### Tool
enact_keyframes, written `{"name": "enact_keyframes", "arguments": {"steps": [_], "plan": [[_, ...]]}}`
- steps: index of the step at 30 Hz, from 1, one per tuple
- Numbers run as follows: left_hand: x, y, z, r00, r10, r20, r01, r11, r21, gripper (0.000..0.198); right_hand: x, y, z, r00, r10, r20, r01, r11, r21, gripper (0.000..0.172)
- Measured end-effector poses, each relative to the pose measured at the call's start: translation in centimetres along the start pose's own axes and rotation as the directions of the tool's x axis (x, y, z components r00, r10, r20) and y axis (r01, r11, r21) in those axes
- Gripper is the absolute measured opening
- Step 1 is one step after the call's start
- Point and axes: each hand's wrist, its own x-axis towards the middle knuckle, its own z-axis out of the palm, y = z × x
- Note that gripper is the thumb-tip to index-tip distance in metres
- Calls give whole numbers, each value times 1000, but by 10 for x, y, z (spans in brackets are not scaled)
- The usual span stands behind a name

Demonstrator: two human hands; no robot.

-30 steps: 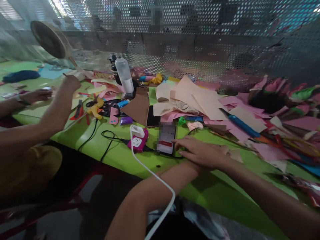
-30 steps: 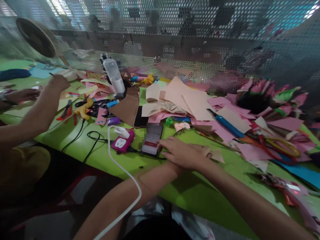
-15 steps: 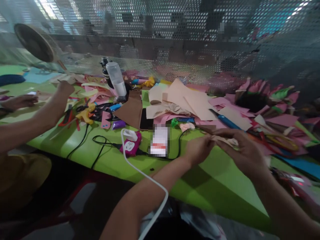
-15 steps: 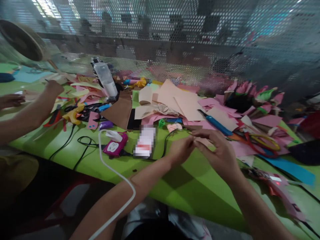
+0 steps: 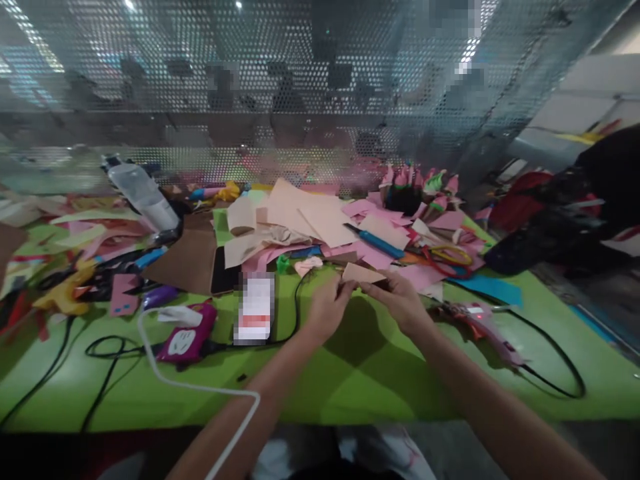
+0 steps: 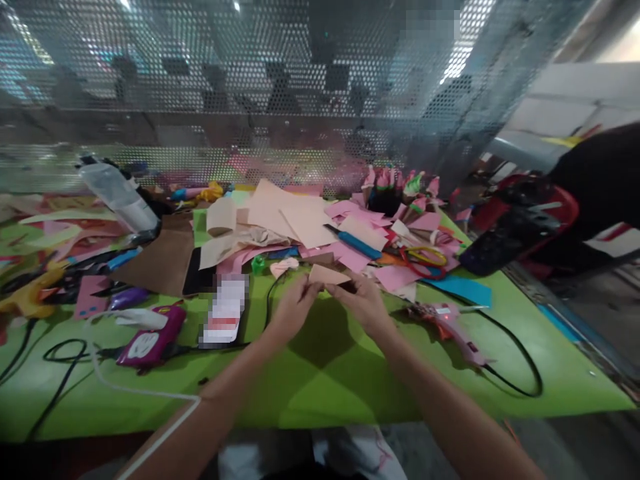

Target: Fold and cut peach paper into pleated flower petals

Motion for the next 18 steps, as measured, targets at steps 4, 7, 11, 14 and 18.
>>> {"name": "enact_keyframes", "arguments": {"steps": [4,7,11,14,18], "plan": [[-2,2,1,998,23,56,-24,999,20,24,-2,-1,-5,1000,25,1,-25,999,41,33],[-1,5,-1,998,42,53,-41,999,-25,21,1,-3,-12,997,-12,-74,15,999,49,27],[2,3,-8,1000,6,20,-5,999,-47,20,6,-4,-24,970,-96,-224,103,994,21,23],[4,-1,-12,1000,-16,-9,15,998,-62,20,7,-5,-26,960,-148,-236,147,989,-22,23],[4,-4,-12,999,-15,29,16,999,-48,20,2,-6,-17,992,-120,-46,112,982,-150,32]]}}
